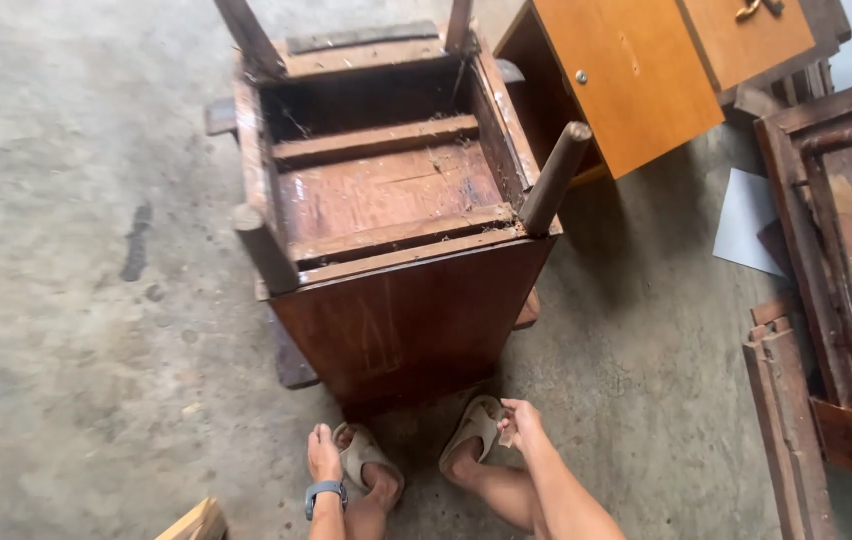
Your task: The person applies a wood finish to the legs and frame of an overturned wooden cabinet using a small brush and a container. They then stand up, walk to a workbench, wipe their hands with a cloth, and apply the finish to a wooden chair.
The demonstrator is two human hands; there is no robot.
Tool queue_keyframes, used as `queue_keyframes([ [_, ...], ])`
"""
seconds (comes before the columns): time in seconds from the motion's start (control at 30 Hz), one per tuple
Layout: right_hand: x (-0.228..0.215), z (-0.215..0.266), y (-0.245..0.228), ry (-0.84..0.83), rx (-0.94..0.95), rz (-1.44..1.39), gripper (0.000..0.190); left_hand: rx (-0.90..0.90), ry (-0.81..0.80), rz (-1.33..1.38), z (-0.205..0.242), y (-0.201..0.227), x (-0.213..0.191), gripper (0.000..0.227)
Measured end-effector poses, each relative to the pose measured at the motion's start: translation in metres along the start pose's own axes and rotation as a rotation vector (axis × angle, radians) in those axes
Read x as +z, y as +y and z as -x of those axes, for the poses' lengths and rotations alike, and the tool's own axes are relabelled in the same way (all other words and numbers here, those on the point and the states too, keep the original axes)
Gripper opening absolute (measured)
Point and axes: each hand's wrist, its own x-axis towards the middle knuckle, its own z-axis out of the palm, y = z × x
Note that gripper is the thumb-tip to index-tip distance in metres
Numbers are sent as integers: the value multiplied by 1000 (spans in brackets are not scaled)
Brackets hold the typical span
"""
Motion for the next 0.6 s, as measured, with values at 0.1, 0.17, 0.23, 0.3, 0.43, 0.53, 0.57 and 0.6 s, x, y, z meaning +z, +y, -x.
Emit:
queue_keyframes([
  [0.1,17,-61,-2,-81,-136,237,3,-31,-64,351,-14,15,45,68],
  [0.17,31,-82,-6,-3,-258,469,94,-95,39,474,-33,16,73,80],
  [0.23,32,-147,-7,-14,-383,630,106,36,37,655,-79,-4,102,61],
  [0.3,42,-174,-15,-17,-507,778,119,173,25,825,-105,-15,120,50],
  [0.43,83,-146,-32,-91,-386,666,55,-96,172,585,-108,-17,128,74],
  [0.53,96,-103,-36,-15,-283,692,24,-98,188,617,-124,-32,135,78],
  [0.57,97,-83,-43,13,-303,716,28,-46,175,562,-127,-39,140,77],
  [0.6,96,-79,-41,4,-303,728,28,-52,187,569,-138,-49,146,77],
])
